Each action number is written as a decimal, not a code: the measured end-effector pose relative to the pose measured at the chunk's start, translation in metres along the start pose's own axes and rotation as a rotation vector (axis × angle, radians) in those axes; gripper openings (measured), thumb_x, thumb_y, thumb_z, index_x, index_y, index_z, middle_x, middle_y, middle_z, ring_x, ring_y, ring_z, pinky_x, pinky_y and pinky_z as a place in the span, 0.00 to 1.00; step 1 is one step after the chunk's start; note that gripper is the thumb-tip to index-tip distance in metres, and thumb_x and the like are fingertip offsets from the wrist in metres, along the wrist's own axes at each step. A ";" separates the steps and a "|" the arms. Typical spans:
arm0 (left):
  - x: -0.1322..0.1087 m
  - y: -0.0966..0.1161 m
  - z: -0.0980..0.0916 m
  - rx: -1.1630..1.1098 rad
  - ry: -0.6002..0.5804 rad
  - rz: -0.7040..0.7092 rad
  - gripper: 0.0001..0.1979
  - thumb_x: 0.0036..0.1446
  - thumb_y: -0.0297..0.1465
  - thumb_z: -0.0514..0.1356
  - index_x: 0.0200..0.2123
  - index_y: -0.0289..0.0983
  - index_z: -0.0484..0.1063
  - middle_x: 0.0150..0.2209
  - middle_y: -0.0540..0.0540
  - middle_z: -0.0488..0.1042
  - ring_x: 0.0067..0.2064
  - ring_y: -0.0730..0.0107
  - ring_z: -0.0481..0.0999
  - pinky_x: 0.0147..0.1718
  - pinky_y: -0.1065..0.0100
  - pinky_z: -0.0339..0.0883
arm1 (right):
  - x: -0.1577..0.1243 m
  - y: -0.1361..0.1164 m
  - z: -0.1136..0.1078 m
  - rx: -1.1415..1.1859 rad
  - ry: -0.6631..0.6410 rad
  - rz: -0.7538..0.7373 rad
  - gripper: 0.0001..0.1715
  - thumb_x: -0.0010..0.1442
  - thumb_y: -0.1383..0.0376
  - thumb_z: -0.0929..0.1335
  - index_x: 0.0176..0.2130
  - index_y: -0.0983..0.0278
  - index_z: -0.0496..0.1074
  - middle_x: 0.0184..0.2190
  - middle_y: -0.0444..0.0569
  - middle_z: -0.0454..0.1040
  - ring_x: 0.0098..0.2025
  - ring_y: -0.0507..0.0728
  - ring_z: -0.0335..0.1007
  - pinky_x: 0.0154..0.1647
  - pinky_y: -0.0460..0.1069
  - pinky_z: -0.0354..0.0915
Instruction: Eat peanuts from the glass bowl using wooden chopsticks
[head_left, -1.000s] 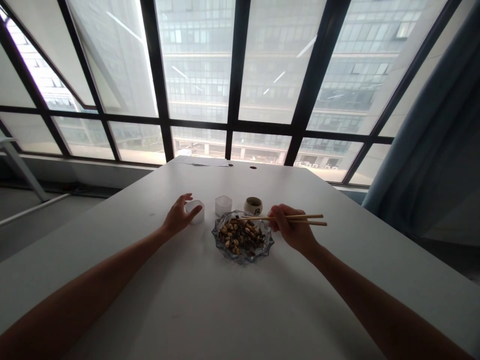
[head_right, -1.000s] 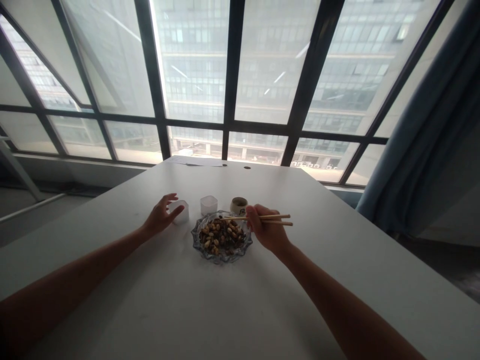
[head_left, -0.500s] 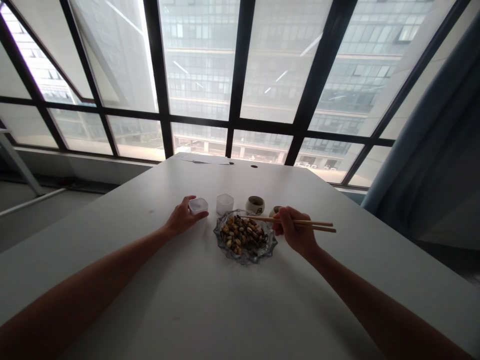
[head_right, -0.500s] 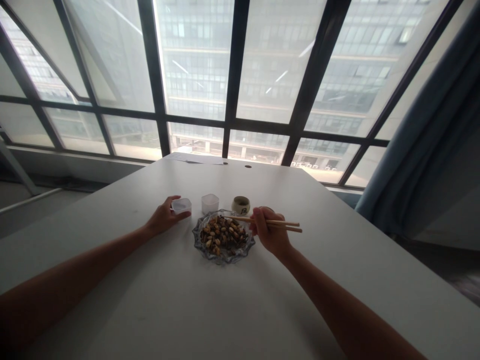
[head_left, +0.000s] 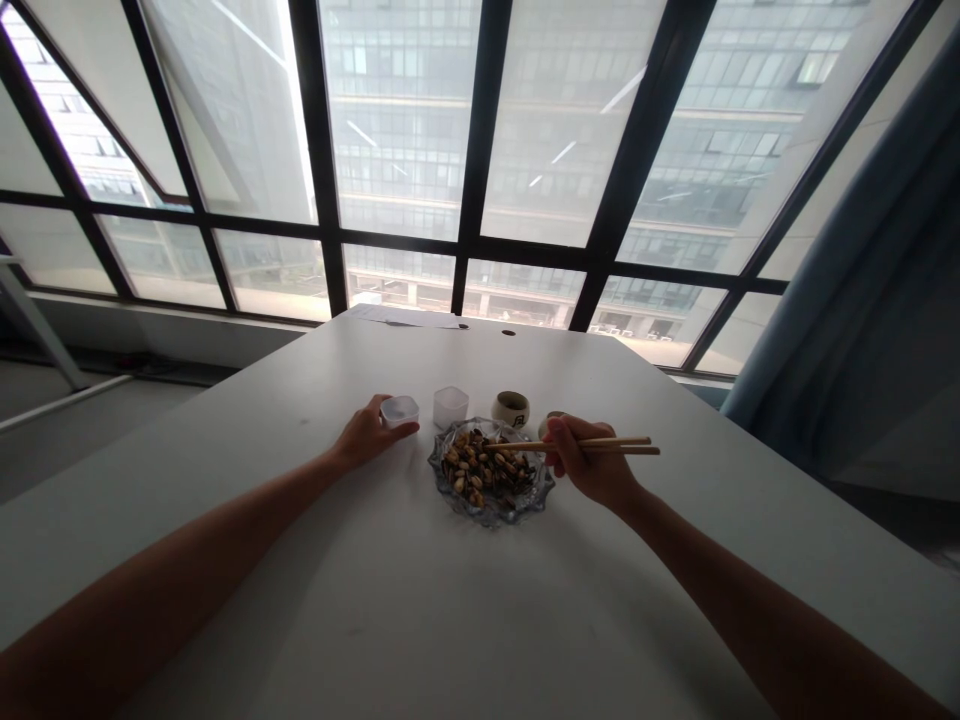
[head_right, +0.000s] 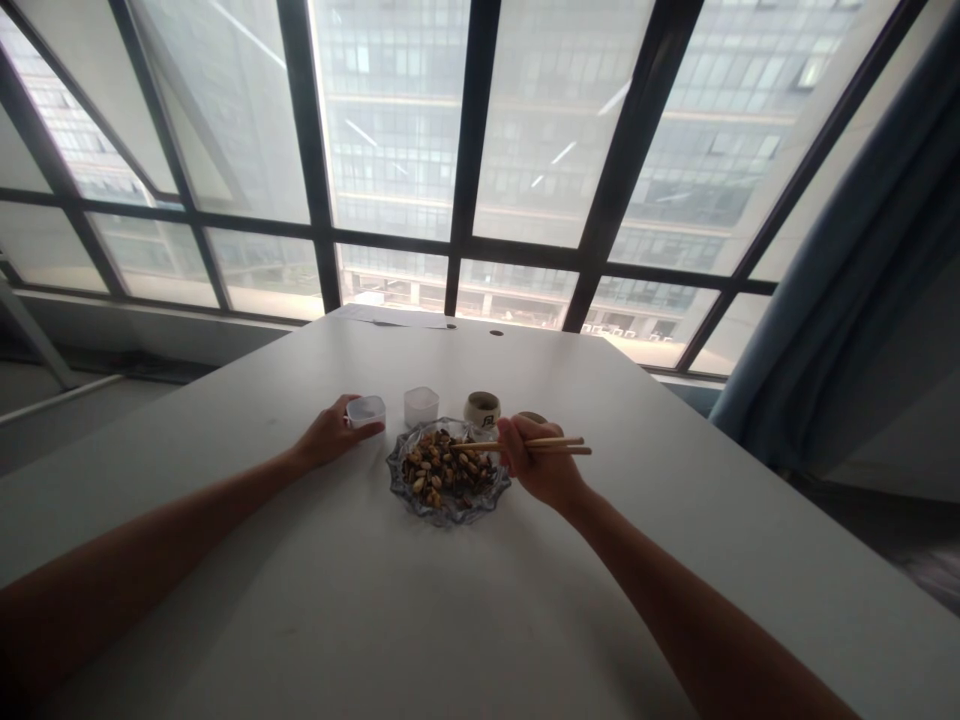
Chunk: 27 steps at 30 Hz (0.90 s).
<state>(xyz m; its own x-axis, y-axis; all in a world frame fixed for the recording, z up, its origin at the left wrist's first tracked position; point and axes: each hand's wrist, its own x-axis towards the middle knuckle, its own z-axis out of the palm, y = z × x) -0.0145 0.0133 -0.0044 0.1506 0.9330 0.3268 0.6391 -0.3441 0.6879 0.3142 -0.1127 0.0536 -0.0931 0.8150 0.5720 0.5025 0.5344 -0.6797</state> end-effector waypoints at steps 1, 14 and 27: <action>0.000 0.000 0.000 -0.002 0.002 0.004 0.42 0.44 0.58 0.64 0.54 0.34 0.67 0.41 0.37 0.80 0.42 0.52 0.80 0.39 0.59 0.72 | 0.001 0.000 0.000 0.016 0.032 0.030 0.29 0.67 0.45 0.63 0.25 0.63 0.70 0.16 0.45 0.70 0.15 0.51 0.66 0.15 0.45 0.62; 0.001 -0.002 0.001 0.012 0.006 0.007 0.42 0.44 0.59 0.64 0.54 0.35 0.67 0.41 0.37 0.80 0.41 0.52 0.80 0.39 0.59 0.72 | 0.005 -0.002 0.000 0.128 0.066 0.186 0.33 0.59 0.39 0.67 0.23 0.64 0.71 0.14 0.45 0.70 0.12 0.50 0.64 0.11 0.44 0.59; 0.000 -0.004 0.001 0.000 -0.013 0.004 0.43 0.45 0.59 0.63 0.55 0.34 0.66 0.42 0.36 0.79 0.43 0.50 0.80 0.39 0.59 0.72 | -0.006 0.048 0.021 0.545 0.410 0.505 0.34 0.50 0.35 0.70 0.25 0.62 0.67 0.12 0.44 0.69 0.10 0.51 0.61 0.08 0.45 0.57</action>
<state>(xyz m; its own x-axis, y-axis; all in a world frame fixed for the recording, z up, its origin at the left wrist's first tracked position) -0.0165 0.0144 -0.0075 0.1631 0.9327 0.3215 0.6386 -0.3482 0.6862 0.3208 -0.0873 0.0076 0.4028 0.8953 0.1902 -0.0946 0.2474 -0.9643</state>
